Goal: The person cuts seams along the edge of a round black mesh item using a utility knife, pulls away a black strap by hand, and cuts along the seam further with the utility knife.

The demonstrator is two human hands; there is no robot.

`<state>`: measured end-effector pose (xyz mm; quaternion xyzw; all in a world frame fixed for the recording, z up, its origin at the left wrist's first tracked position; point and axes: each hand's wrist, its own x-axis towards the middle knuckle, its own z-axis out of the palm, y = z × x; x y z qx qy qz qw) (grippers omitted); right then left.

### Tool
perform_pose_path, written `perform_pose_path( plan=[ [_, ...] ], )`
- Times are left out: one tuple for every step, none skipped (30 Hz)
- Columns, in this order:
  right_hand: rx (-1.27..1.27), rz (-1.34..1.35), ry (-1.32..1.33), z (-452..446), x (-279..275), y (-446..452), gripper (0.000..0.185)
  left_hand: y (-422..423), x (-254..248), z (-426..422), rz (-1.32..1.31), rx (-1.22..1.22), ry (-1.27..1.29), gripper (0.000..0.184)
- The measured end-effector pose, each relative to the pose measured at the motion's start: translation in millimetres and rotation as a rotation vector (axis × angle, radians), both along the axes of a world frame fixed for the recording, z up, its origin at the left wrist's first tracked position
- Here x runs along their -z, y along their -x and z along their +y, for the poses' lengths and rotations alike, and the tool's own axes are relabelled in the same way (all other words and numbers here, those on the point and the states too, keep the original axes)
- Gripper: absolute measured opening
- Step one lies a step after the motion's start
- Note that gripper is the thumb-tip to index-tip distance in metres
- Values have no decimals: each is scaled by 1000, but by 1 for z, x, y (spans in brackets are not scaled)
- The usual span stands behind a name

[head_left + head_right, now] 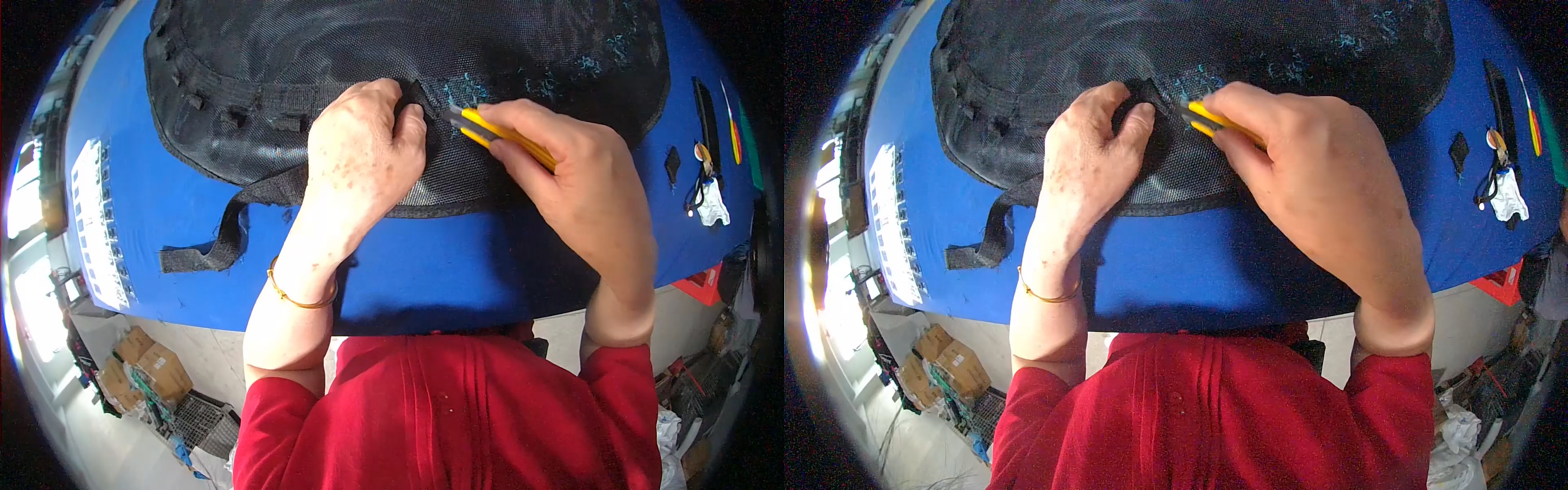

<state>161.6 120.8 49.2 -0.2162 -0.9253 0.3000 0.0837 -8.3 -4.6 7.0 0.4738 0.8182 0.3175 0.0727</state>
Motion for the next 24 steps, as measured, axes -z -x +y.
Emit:
perform_pose_path(
  plan=[
    [0, 1, 0, 1, 0, -1, 27, 0, 0, 0, 0, 4, 14, 19],
    [-3, 17, 12, 2, 1, -1, 27, 0, -1, 0, 0, 7, 29, 19],
    [-7, 33, 25, 2, 1, -2, 27, 0, 0, 0, 0, 8, 28, 19],
    [-7, 33, 24, 2, 2, -1, 27, 1, 0, 0, -1, 7, 26, 19],
    [5, 59, 19, 2, 2, -1, 26, 1, 1, 0, -1, 5, 24, 19],
    [17, 85, 13, 1, 3, 0, 26, 1, 2, 0, -1, 5, 24, 19],
    [16, 85, 13, 0, 4, 1, 26, 1, 3, 0, -6, 0, 13, 19],
    [24, 79, 6, -1, 5, 2, 26, 1, 3, 0, -11, -4, 3, 19],
    [33, 73, -1, -1, 6, 3, 26, 1, 3, 0, -11, -4, 2, 19],
    [34, 72, -1, 0, 6, 2, 26, 1, 3, 0, 7, -2, -5, 20],
    [21, 58, -11, 1, 6, 2, 26, 1, 3, 0, 24, 0, -12, 20],
    [7, 45, -22, 2, 7, 1, 26, 0, 2, 0, 24, 0, -12, 20],
    [6, 45, -22, 3, 6, 0, 26, 0, 1, 0, 10, 0, 11, 20],
    [-3, 48, -19, 4, 5, -1, 26, 0, 0, 0, -3, 0, 34, 20],
    [-12, 49, -16, 4, 4, -2, 26, 1, -1, 0, -2, 0, 35, 20],
    [-12, 49, -16, 4, 3, -2, 26, 1, -1, 0, 2, 0, 35, 20],
    [8, 48, 7, 4, 1, -1, 27, 1, 0, 0, 6, 0, 34, 20],
    [27, 48, 30, 3, 0, 0, 27, 1, 1, 0, 4, 1, 34, 20],
    [27, 47, 30, 2, 1, 1, 27, 1, 2, 0, 1, -2, 21, 20],
    [33, 86, 31, 1, 3, 1, 27, 1, 2, 1, -3, -4, 8, 20],
    [39, 125, 32, 0, 5, 2, 28, 2, 3, 0, -3, -4, 8, 20],
    [40, 125, 32, 0, 6, 3, 28, 3, 3, -1, -3, -5, 30, 26],
    [36, 107, 19, -1, 8, 3, 28, 3, 3, -1, -3, -6, 51, 34],
    [31, 90, 6, -1, 8, 3, 27, 2, 2, 0, -4, -6, 51, 34]
  ],
)
